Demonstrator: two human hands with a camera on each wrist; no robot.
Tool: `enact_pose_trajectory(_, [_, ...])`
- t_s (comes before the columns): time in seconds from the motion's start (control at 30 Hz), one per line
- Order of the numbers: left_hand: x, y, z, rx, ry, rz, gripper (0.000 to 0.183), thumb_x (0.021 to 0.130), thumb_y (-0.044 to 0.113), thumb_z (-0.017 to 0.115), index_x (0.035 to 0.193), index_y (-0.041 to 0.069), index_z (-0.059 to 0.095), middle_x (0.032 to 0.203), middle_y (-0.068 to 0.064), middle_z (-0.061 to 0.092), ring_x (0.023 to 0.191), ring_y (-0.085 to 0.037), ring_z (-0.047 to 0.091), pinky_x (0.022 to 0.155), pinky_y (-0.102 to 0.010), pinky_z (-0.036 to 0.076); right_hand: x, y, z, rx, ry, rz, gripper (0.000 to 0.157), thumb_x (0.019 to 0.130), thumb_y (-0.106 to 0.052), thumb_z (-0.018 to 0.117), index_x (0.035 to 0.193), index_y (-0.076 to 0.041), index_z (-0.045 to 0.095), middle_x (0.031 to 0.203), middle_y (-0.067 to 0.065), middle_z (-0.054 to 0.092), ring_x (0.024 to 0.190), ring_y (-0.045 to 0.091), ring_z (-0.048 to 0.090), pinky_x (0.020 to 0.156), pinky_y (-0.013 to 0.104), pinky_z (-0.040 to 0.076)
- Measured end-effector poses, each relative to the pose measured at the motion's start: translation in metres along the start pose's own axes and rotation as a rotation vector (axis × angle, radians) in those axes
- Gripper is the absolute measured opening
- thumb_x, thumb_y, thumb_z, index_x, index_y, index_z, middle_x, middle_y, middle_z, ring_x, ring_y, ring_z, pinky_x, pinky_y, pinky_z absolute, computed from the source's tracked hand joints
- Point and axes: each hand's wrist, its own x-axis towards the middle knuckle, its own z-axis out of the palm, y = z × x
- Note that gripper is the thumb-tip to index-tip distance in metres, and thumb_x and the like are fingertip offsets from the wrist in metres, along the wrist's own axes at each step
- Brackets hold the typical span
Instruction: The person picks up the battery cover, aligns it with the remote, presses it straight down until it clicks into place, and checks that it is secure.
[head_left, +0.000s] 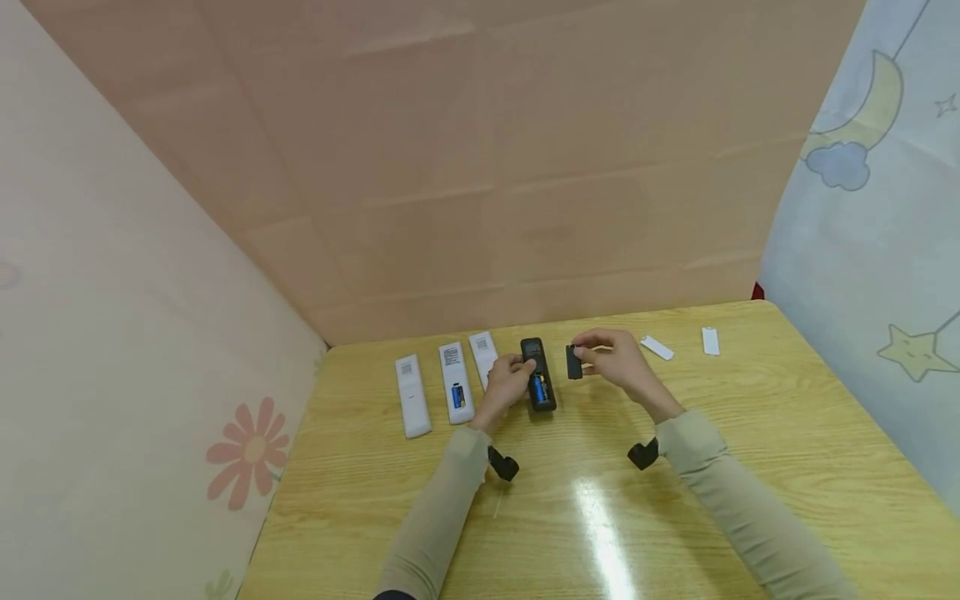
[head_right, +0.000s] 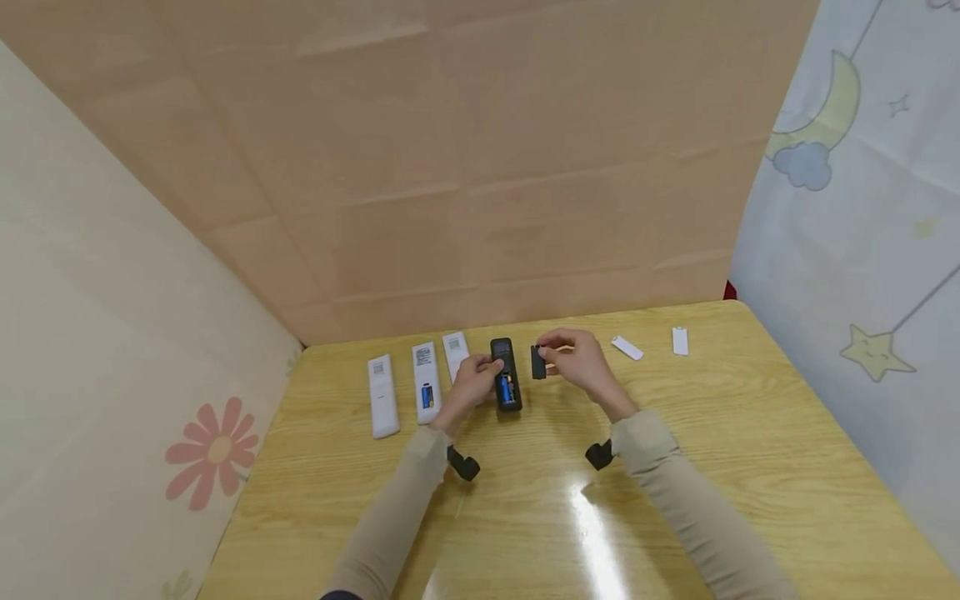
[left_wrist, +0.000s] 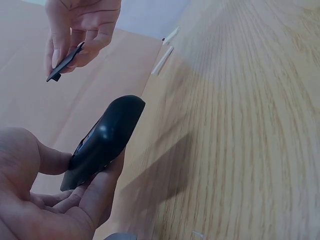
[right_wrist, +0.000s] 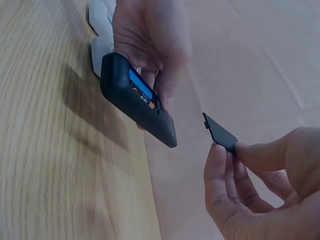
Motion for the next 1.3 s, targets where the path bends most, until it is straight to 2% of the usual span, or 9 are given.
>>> enact_pose_trajectory(0.13, [0.000, -0.001, 0.001, 0.005, -0.002, 0.004, 0.054, 0.102, 0.040, 0.058, 0.145, 0.009, 0.050, 0.134, -0.012, 0.061, 0.100, -0.021, 0.067, 0.074, -0.033, 0.060, 0.001, 0.004, 0.001, 0.004, -0.016, -0.007, 0.024, 0.100, -0.011, 0.062, 0.121, -0.001, 0.066, 0.121, 0.022, 0.061, 0.102, 0.033, 0.067, 0.085, 0.051, 0.058])
enact_pose_trajectory(0.43, [-0.001, -0.002, 0.002, -0.013, -0.025, 0.015, 0.055, 0.102, 0.040, 0.057, 0.146, 0.008, 0.049, 0.137, -0.014, 0.058, 0.109, -0.026, 0.065, 0.076, -0.036, 0.060, 0.001, 0.008, 0.005, 0.015, -0.047, -0.041, 0.027, 0.101, -0.013, 0.062, 0.124, 0.000, 0.065, 0.125, 0.022, 0.061, 0.106, 0.037, 0.066, 0.086, 0.051, 0.058])
enact_pose_trajectory(0.6, [0.001, -0.001, 0.006, -0.007, -0.011, 0.022, 0.054, 0.102, 0.039, 0.058, 0.145, 0.007, 0.049, 0.132, -0.012, 0.062, 0.101, -0.022, 0.067, 0.073, -0.035, 0.060, 0.001, 0.007, 0.008, -0.002, -0.040, -0.036, 0.024, 0.101, -0.012, 0.061, 0.122, -0.001, 0.066, 0.125, 0.020, 0.061, 0.104, 0.034, 0.067, 0.084, 0.051, 0.058])
enact_pose_trajectory(0.8, [-0.001, 0.002, 0.011, -0.002, 0.002, 0.018, 0.053, 0.102, 0.039, 0.058, 0.143, 0.007, 0.052, 0.130, -0.011, 0.064, 0.096, -0.020, 0.068, 0.072, -0.035, 0.060, -0.001, 0.004, 0.009, -0.007, -0.052, -0.049, 0.027, 0.101, -0.014, 0.061, 0.124, 0.000, 0.065, 0.127, 0.020, 0.061, 0.107, 0.035, 0.066, 0.081, 0.041, 0.061])
enact_pose_trajectory(1.0, [-0.004, 0.003, 0.011, -0.013, -0.024, 0.031, 0.053, 0.102, 0.041, 0.057, 0.142, 0.007, 0.052, 0.131, -0.012, 0.063, 0.101, -0.021, 0.067, 0.075, -0.036, 0.060, -0.003, 0.004, 0.011, 0.017, -0.072, -0.055, 0.030, 0.101, -0.016, 0.061, 0.125, 0.002, 0.064, 0.128, 0.021, 0.059, 0.106, 0.037, 0.067, 0.084, 0.045, 0.059])
enact_pose_trajectory(1.17, [-0.005, 0.004, 0.010, -0.019, -0.035, 0.036, 0.052, 0.102, 0.041, 0.057, 0.142, 0.007, 0.053, 0.128, -0.012, 0.064, 0.097, -0.020, 0.068, 0.075, -0.038, 0.060, -0.003, 0.004, 0.013, 0.009, -0.068, -0.058, 0.026, 0.101, -0.013, 0.062, 0.123, 0.001, 0.065, 0.127, 0.021, 0.059, 0.106, 0.036, 0.066, 0.083, 0.044, 0.060])
enact_pose_trajectory(1.3, [-0.005, 0.006, 0.009, -0.013, -0.034, 0.028, 0.050, 0.101, 0.042, 0.058, 0.139, 0.009, 0.056, 0.124, -0.009, 0.066, 0.092, -0.018, 0.068, 0.074, -0.037, 0.060, -0.004, 0.001, 0.015, 0.027, -0.068, -0.037, 0.024, 0.101, -0.010, 0.061, 0.122, 0.001, 0.066, 0.126, 0.021, 0.059, 0.107, 0.037, 0.066, 0.083, 0.047, 0.060])
